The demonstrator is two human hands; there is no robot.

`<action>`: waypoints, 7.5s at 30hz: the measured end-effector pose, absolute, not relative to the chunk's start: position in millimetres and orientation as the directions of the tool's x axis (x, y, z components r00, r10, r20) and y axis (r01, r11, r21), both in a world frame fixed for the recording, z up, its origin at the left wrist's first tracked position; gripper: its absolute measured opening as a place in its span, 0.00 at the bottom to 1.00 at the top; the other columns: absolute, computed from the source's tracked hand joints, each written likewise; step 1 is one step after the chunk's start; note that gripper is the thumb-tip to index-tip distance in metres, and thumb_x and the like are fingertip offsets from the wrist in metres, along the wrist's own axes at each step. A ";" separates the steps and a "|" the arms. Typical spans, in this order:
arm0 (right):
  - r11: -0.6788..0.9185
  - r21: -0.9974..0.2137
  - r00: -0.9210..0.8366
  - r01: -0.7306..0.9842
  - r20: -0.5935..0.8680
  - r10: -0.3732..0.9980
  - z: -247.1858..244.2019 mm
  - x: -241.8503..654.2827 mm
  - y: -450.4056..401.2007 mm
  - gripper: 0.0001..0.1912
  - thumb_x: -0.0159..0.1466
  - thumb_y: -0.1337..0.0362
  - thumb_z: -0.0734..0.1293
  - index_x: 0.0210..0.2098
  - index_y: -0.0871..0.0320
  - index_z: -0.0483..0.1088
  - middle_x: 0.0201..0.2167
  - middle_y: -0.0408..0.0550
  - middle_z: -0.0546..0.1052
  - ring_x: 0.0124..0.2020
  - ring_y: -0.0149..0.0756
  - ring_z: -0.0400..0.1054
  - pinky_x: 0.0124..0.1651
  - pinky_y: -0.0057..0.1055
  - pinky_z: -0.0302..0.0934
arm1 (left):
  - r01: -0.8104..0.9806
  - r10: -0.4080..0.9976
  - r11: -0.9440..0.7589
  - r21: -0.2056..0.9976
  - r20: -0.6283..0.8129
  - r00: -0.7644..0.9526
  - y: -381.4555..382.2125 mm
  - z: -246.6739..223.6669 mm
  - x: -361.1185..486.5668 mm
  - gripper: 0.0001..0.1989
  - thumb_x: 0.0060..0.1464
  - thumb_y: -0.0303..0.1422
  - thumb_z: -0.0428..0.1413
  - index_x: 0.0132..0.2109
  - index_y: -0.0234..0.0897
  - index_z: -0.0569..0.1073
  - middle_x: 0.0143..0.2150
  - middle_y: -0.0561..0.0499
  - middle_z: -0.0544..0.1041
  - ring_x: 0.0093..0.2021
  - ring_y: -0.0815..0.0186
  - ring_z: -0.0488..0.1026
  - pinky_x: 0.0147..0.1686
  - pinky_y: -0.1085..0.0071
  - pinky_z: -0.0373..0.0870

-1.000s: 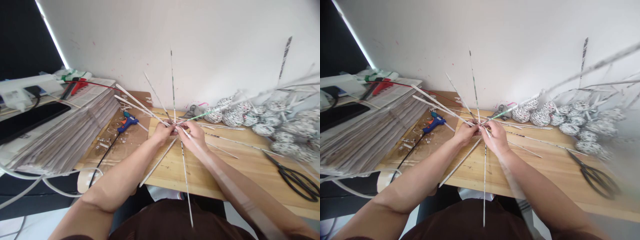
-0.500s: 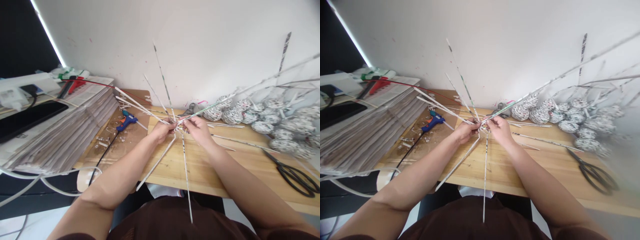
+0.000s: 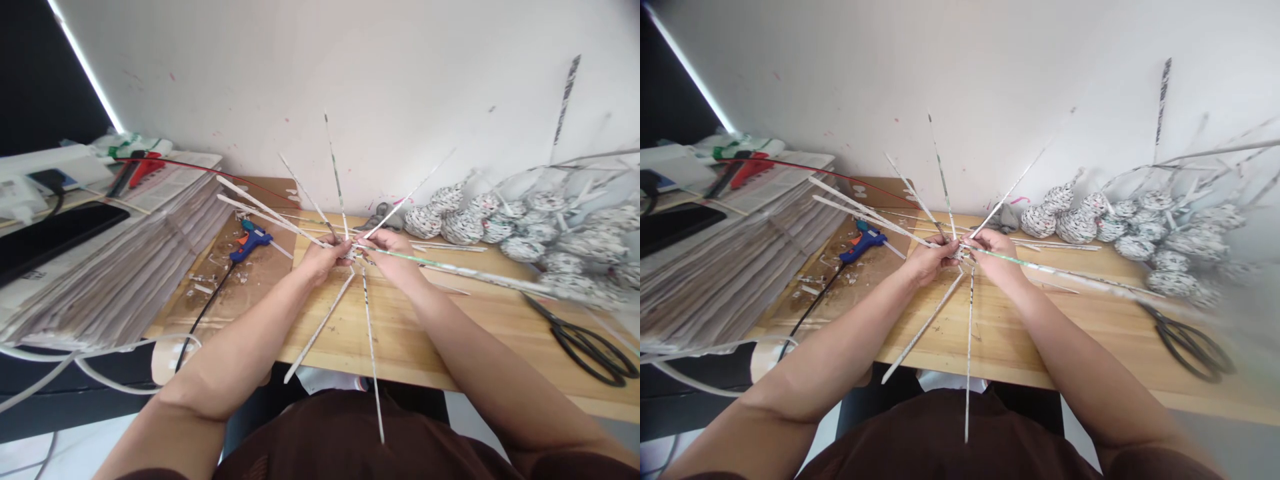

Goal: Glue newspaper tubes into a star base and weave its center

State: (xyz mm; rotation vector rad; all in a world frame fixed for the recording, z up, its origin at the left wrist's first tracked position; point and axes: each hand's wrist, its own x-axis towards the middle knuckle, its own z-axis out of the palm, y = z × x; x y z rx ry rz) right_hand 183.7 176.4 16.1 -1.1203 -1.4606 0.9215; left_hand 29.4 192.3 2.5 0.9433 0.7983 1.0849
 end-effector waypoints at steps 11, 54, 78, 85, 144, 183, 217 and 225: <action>0.222 -0.972 -0.055 0.079 0.218 0.974 17.3 187.3 177.5 0.17 0.52 0.51 0.74 0.31 0.58 0.76 0.30 0.47 0.79 0.31 0.36 0.72 0.36 0.33 0.67 | -0.311 0.934 0.209 0.927 -0.095 0.345 194.5 4.4 25.1 0.12 0.39 0.33 0.67 0.32 0.30 0.76 0.30 0.49 0.75 0.29 0.71 0.73 0.29 0.76 0.73; 0.391 -0.461 -0.218 0.797 0.383 0.898 42.2 195.2 162.0 0.12 0.63 0.58 0.64 0.33 0.57 0.77 0.26 0.45 0.78 0.25 0.33 0.69 0.29 0.29 0.54 | -0.129 0.967 -0.238 0.963 0.248 0.064 203.7 -10.9 26.8 0.18 0.42 0.33 0.63 0.41 0.34 0.68 0.28 0.55 0.71 0.26 0.71 0.68 0.29 0.73 0.65; 0.380 -0.686 -0.269 0.621 0.269 0.925 27.1 179.2 161.6 0.23 0.61 0.49 0.65 0.51 0.55 0.71 0.48 0.51 0.77 0.48 0.47 0.71 0.47 0.38 0.63 | -0.573 0.989 -0.105 0.813 0.028 -0.142 195.2 3.0 36.8 0.22 0.36 0.33 0.66 0.39 0.37 0.66 0.27 0.58 0.70 0.24 0.75 0.66 0.23 0.77 0.62; 0.275 -0.954 0.071 -0.120 0.268 0.961 13.1 154.5 160.5 0.17 0.53 0.53 0.73 0.37 0.56 0.77 0.40 0.48 0.80 0.44 0.42 0.73 0.50 0.39 0.66 | -0.536 0.996 -0.089 0.840 0.076 -0.047 177.1 5.9 47.4 0.22 0.39 0.36 0.66 0.39 0.37 0.64 0.29 0.56 0.71 0.24 0.74 0.66 0.21 0.78 0.62; 0.252 -0.953 -0.091 0.169 0.239 0.967 16.5 191.8 177.9 0.10 0.55 0.57 0.71 0.29 0.58 0.75 0.24 0.43 0.76 0.26 0.31 0.68 0.32 0.28 0.62 | -0.310 0.969 0.163 0.937 -0.094 0.227 185.7 6.5 29.4 0.21 0.29 0.39 0.71 0.29 0.30 0.75 0.27 0.49 0.75 0.26 0.71 0.71 0.23 0.77 0.69; 0.313 -0.897 0.036 0.312 0.340 0.940 10.6 176.9 170.1 0.07 0.53 0.60 0.71 0.25 0.58 0.75 0.26 0.46 0.78 0.29 0.36 0.71 0.34 0.31 0.63 | -0.318 0.951 0.250 0.914 -0.170 0.259 198.0 4.6 20.5 0.11 0.39 0.29 0.66 0.32 0.30 0.76 0.28 0.50 0.78 0.29 0.68 0.76 0.28 0.77 0.73; 0.247 -0.926 -0.138 0.284 0.215 0.967 21.0 185.2 170.1 0.15 0.51 0.55 0.73 0.31 0.60 0.76 0.28 0.48 0.79 0.29 0.36 0.72 0.35 0.32 0.64 | -0.210 0.961 0.119 0.971 -0.060 0.269 199.5 2.3 17.9 0.19 0.30 0.38 0.71 0.29 0.31 0.78 0.25 0.48 0.78 0.26 0.67 0.75 0.31 0.71 0.75; 0.209 -0.970 0.100 0.121 0.222 0.970 13.9 177.0 173.7 0.12 0.54 0.54 0.69 0.27 0.58 0.72 0.24 0.44 0.76 0.26 0.33 0.70 0.30 0.29 0.62 | -0.212 0.948 0.137 0.968 -0.066 0.312 195.5 11.3 17.3 0.15 0.35 0.36 0.69 0.29 0.30 0.77 0.27 0.50 0.78 0.28 0.69 0.74 0.33 0.74 0.74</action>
